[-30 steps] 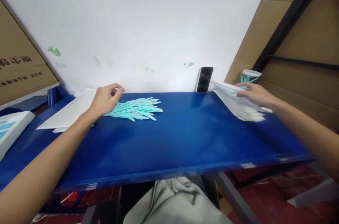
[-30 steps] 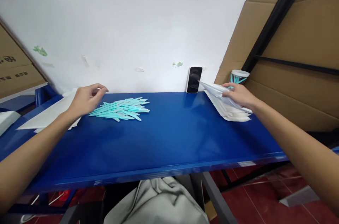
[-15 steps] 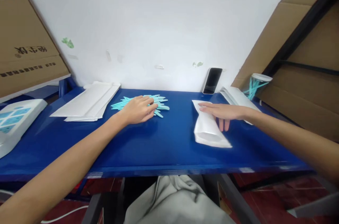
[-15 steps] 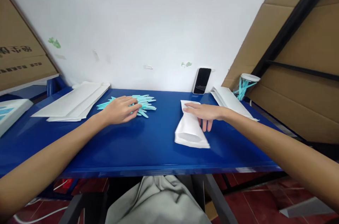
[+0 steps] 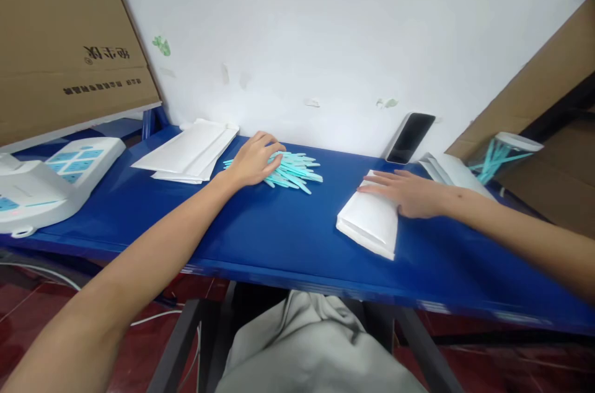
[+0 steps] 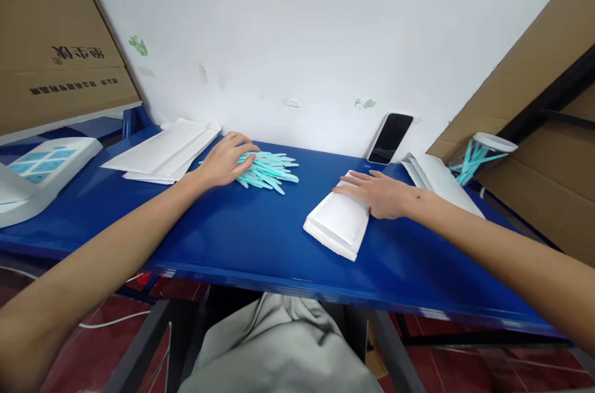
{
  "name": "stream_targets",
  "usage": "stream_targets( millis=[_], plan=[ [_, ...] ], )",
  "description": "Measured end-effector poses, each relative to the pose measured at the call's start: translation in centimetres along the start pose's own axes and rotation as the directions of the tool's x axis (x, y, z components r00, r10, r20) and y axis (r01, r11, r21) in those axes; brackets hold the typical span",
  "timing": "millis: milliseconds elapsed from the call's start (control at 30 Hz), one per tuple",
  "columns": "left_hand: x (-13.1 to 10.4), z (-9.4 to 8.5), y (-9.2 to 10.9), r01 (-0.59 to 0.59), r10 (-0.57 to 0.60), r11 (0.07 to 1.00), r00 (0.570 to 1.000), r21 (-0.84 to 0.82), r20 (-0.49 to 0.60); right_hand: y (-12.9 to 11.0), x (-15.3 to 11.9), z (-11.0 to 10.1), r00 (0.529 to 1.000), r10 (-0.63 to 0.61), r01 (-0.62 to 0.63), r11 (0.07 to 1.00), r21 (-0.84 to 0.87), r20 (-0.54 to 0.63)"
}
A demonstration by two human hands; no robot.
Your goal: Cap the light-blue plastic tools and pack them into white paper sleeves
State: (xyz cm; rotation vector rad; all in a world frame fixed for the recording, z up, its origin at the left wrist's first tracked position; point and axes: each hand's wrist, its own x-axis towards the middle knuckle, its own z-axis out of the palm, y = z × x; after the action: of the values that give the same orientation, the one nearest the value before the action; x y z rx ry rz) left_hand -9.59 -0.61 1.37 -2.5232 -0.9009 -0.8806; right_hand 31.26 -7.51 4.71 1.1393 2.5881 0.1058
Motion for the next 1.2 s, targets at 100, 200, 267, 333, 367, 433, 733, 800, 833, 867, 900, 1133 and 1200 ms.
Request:
stream_targets(
  millis=[100, 200, 267, 333, 367, 433, 733, 800, 833, 867, 900, 1133, 1200],
  plan=[
    [0.4, 0.2, 1.8, -0.076, 0.076, 0.997, 0.997, 0.004, 0.009, 0.0, 0.8, -0.9, 1.000, -0.001, 0.001, 0.998, 0.070, -0.002],
    [1.1, 0.2, 4.5, -0.160, 0.161, 0.986, 0.987, -0.054, 0.013, -0.1, 1.4, -1.8, 0.999, 0.040, -0.037, 0.993, 0.113, -0.024],
    [1.4, 0.0, 6.4, -0.194, 0.193, 0.972, 0.981, -0.134, -0.020, -0.2, 1.5, -2.1, 0.997, 0.055, -0.048, 0.990, 0.130, -0.052],
    [1.5, -0.2, 7.9, -0.235, 0.235, 0.943, 0.972, -0.235, -0.030, -0.6, 1.3, -2.3, 0.994, 0.059, -0.042, 0.984, 0.174, -0.091],
    [1.5, -0.3, 8.5, -0.243, 0.242, 0.929, 0.969, -0.278, -0.039, -1.0, 1.1, -2.4, 0.991, 0.060, -0.034, 0.977, 0.210, -0.120],
    [1.4, -0.5, 9.4, -0.223, 0.205, 0.914, 0.975, -0.338, -0.089, -1.9, 0.5, -2.5, 0.978, 0.078, -0.016, 0.952, 0.305, -0.193],
    [1.2, -1.0, 11.7, -0.051, -0.053, 0.709, 0.991, -0.704, -0.125, -2.8, -1.3, 1.0, 0.762, 0.359, -0.213, 0.925, 0.314, -0.539],
    [1.1, -0.9, 12.1, -0.145, 0.003, 0.759, 0.976, -0.635, -0.219, -2.3, -1.2, 1.8, 0.726, 0.356, -0.230, 0.932, 0.280, -0.589],
    [1.0, -0.8, 12.2, -0.199, 0.041, 0.799, 0.959, -0.568, -0.279, -2.1, -1.1, 2.0, 0.728, 0.342, -0.226, 0.938, 0.263, -0.594],
    [0.9, -0.7, 12.2, -0.249, 0.088, 0.835, 0.940, -0.491, -0.328, -2.0, -1.1, 2.2, 0.740, 0.323, -0.214, 0.945, 0.249, -0.590],
    [0.9, -0.7, 12.1, -0.291, 0.139, 0.862, 0.923, -0.415, -0.359, -2.0, -1.2, 2.3, 0.761, 0.302, -0.197, 0.951, 0.239, -0.575],
    [1.1, -1.6, 10.3, -0.419, 0.317, 0.871, 0.878, -0.256, -0.358, -2.1, -2.7, 1.7, 0.932, 0.244, -0.161, 0.942, 0.295, -0.269],
    [1.1, -1.6, 10.0, -0.410, 0.312, 0.878, 0.882, -0.246, -0.354, -2.0, -2.6, 1.1, 0.950, 0.232, -0.147, 0.922, 0.359, -0.207]
  ],
)
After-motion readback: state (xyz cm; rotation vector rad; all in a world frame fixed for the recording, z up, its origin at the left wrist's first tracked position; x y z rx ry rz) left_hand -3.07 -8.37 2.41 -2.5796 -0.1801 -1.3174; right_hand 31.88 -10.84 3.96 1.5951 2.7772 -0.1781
